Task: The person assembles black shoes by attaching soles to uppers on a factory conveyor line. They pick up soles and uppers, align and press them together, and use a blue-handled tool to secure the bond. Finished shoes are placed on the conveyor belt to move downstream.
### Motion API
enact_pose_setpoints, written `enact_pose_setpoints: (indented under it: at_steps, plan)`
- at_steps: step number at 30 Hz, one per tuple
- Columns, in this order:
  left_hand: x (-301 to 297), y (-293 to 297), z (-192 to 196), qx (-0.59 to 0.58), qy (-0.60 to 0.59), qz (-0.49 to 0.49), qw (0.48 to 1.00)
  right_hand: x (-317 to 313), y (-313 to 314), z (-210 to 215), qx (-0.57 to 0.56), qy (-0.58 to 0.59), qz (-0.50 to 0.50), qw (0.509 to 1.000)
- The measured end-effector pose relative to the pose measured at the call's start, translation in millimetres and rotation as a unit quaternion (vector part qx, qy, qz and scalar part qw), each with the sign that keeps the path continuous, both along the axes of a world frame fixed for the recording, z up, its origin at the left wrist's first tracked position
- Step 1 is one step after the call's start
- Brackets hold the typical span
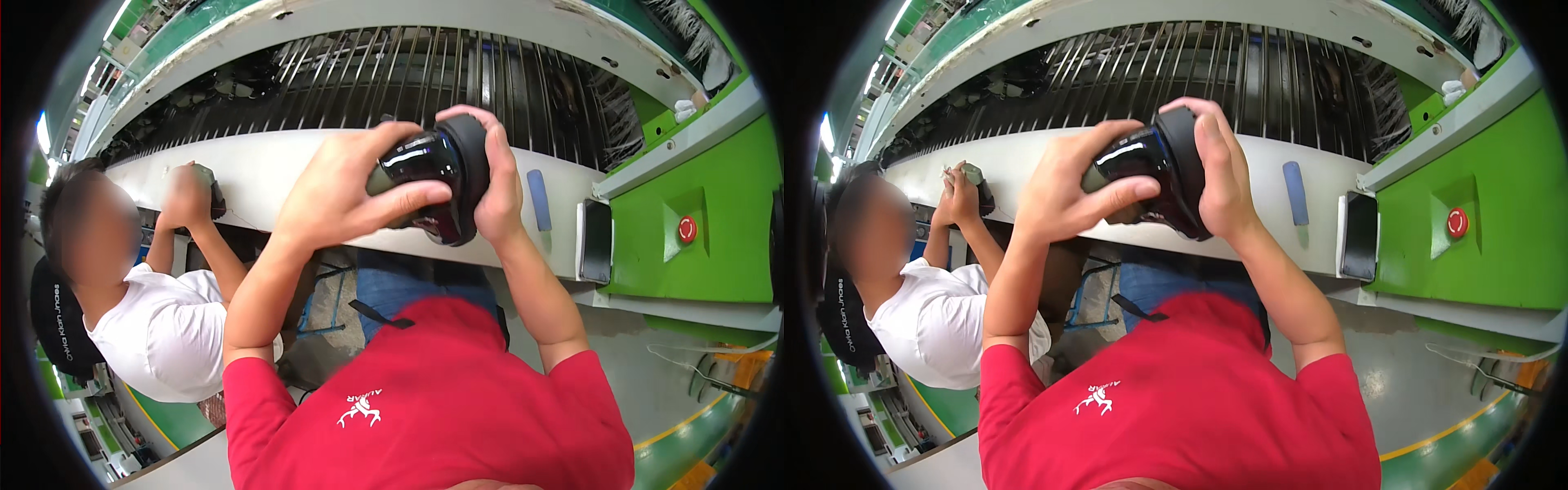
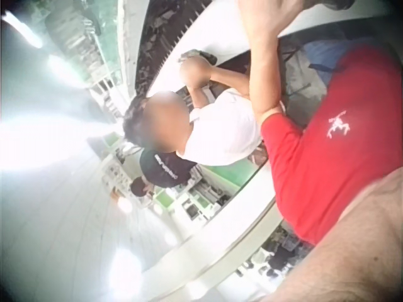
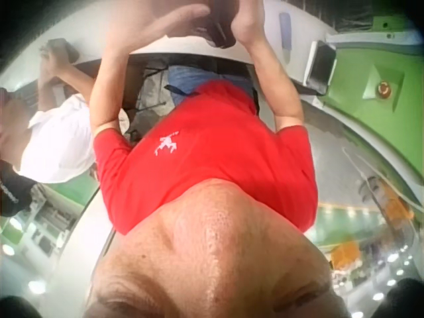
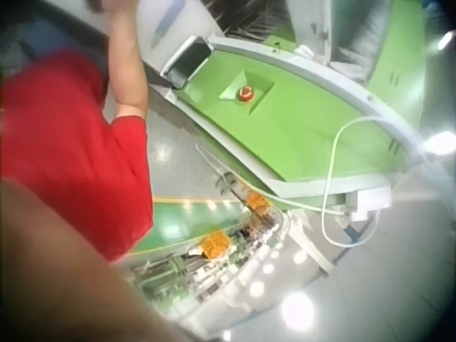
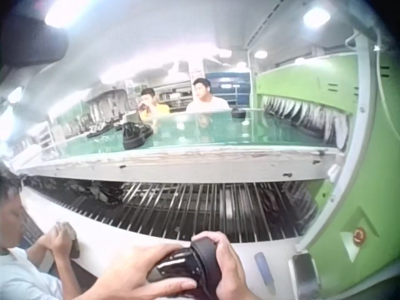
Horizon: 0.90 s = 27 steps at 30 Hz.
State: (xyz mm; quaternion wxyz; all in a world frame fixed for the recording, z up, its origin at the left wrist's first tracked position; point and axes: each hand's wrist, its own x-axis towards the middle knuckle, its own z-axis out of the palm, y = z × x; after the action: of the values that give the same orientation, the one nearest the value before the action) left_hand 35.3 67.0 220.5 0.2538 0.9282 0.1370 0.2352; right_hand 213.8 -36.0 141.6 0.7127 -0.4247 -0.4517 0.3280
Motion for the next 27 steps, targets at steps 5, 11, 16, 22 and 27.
enact_pose_setpoints:
  at_steps: [5, 11, 16, 22, 27]
  plan:
    - [-2.6, -9.4, 3.7, -0.011, 0.018, -0.017, 1.0, -0.9, 0.3, -8.1, 0.034, 0.053, 0.0, 0.998]
    - [-1.3, -11.9, 11.9, 0.031, 0.074, -0.005, 0.997, 4.5, -1.1, -13.7, 0.03, 0.025, 0.002, 0.999]
    - [14.1, -19.2, 20.8, 0.049, 0.13, -0.009, 0.99, 16.2, -10.1, -8.2, 0.044, -0.087, -0.009, 0.995]
    - [21.4, -20.1, 17.3, 0.071, 0.116, -0.015, 0.991, 29.6, -15.9, -3.4, 0.025, -0.14, -0.004, 0.99]
    - [14.8, -21.7, 14.3, 0.103, 0.065, -0.007, 0.993, 34.0, -11.4, 2.6, 0.06, -0.223, -0.006, 0.973]
